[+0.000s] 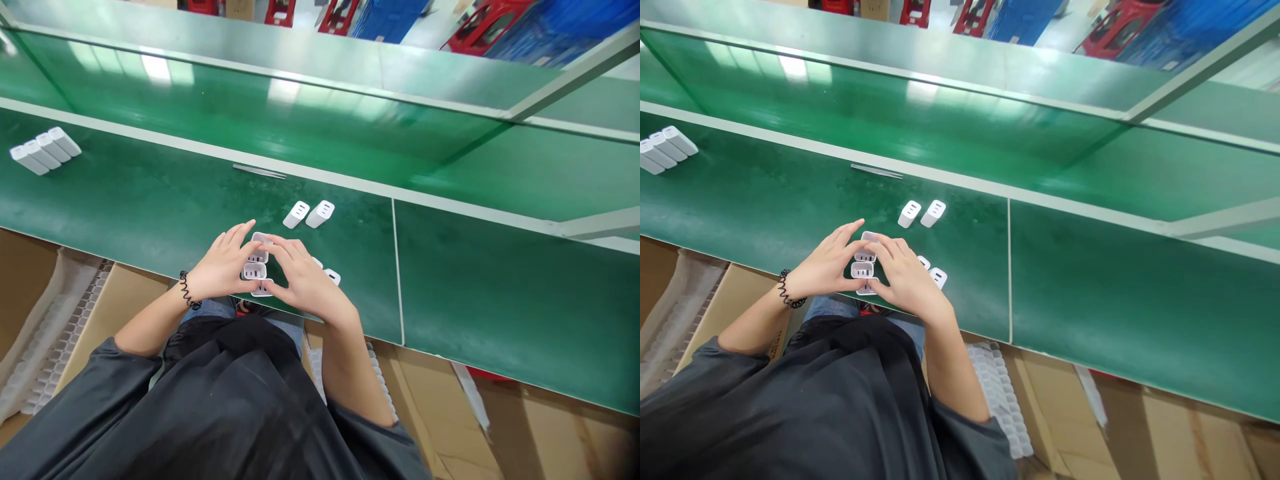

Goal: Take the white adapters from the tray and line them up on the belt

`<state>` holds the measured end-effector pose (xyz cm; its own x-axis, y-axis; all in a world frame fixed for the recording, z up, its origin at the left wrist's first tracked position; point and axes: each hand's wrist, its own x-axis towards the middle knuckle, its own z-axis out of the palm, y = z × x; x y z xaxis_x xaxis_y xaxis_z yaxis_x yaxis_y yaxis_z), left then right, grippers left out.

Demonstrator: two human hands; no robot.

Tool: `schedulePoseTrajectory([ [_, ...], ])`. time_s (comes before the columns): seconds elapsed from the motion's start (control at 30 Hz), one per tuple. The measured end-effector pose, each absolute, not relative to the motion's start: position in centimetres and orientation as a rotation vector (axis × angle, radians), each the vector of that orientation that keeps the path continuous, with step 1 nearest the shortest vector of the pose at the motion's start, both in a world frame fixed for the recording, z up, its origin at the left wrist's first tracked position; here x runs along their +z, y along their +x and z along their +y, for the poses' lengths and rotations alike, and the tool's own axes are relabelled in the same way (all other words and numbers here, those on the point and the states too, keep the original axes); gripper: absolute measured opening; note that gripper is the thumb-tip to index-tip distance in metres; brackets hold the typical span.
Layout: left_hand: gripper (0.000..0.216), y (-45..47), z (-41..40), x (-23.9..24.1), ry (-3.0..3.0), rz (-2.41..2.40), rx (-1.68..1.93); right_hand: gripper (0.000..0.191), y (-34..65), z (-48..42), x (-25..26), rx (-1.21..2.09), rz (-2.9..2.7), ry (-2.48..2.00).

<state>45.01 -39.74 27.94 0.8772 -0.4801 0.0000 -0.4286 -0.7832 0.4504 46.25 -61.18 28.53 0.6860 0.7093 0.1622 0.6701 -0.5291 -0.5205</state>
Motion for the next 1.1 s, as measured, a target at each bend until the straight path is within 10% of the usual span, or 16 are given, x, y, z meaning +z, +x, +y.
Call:
schedulePoseTrajectory([
  [0.6,0.059,45.2,-41.1,28.5,2.624,-0.466,-0.415,0.023,41.7,-62.5,25.3,-0.571,-0.653,-2.061],
  [1.1,0.077,40.8,-32.4,23.5,1.181,0.255,-0.225,0.021,40.6,-58.6,22.3,-0.356,-0.774,-1.986],
])
